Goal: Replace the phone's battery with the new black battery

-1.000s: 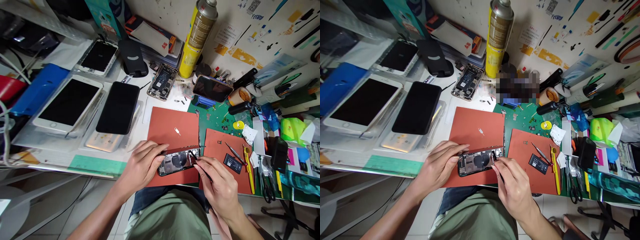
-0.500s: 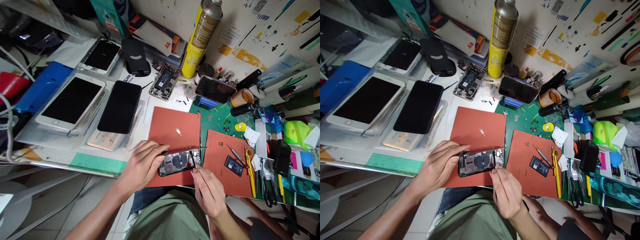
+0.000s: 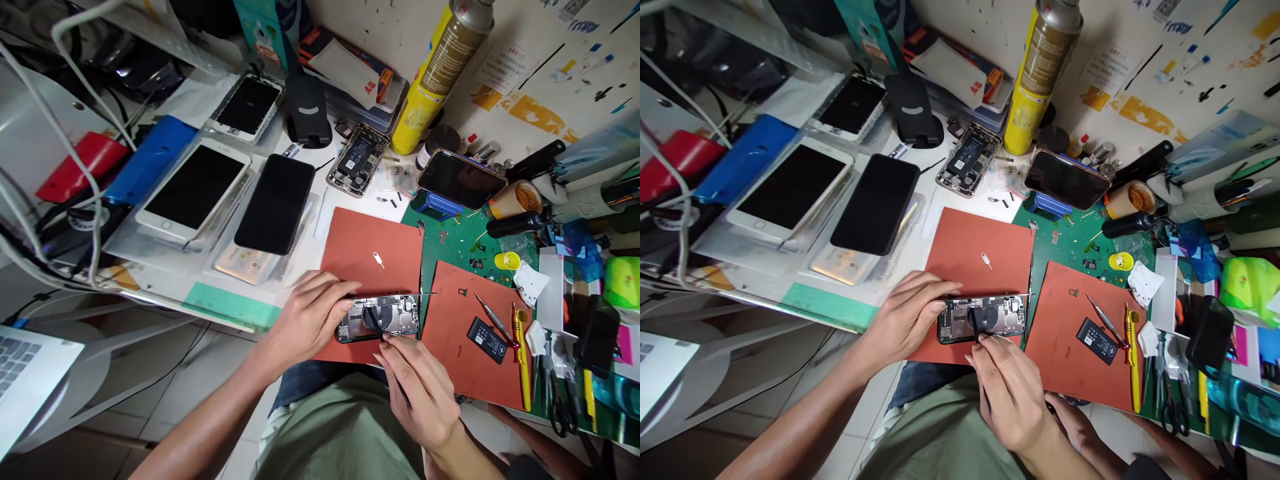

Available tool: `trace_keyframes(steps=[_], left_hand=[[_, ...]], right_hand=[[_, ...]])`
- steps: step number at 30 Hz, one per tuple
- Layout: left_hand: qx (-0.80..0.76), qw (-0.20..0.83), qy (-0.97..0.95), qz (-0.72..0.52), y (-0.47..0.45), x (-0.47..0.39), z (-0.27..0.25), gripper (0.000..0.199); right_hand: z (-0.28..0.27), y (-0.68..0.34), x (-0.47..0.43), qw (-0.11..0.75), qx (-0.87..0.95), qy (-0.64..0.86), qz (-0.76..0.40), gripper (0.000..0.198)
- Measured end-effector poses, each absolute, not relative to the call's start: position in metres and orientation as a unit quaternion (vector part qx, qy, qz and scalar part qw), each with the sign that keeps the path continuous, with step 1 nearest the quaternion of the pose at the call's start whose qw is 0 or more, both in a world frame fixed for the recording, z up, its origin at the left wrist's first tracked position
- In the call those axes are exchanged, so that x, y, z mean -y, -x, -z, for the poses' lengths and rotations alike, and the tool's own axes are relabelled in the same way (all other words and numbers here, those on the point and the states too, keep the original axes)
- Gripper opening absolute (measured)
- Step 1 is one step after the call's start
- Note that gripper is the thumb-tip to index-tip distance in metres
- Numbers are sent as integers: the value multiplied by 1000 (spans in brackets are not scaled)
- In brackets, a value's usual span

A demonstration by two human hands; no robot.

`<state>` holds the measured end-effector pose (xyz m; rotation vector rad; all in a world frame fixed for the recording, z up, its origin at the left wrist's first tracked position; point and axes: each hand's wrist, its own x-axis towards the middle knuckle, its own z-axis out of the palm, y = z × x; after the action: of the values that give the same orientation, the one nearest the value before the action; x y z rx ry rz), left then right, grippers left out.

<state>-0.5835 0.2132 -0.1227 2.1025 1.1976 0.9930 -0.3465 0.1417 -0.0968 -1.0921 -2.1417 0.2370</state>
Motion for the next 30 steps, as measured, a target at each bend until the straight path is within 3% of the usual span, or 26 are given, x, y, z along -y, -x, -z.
trace_keyframes(steps=[14,19,30], left_hand=[[-436,252,-780,-373,582,-215,123,29],[-441,251,-780,-365,583,-214,123,30],[-437,250,-781,-369,584,-214,126,29]], right_hand=[[81,355,-156,285,859,420,-61,29],[78,357,-157,255,871,418,-44,35],[125,357,-131,325,873,360,51,31]])
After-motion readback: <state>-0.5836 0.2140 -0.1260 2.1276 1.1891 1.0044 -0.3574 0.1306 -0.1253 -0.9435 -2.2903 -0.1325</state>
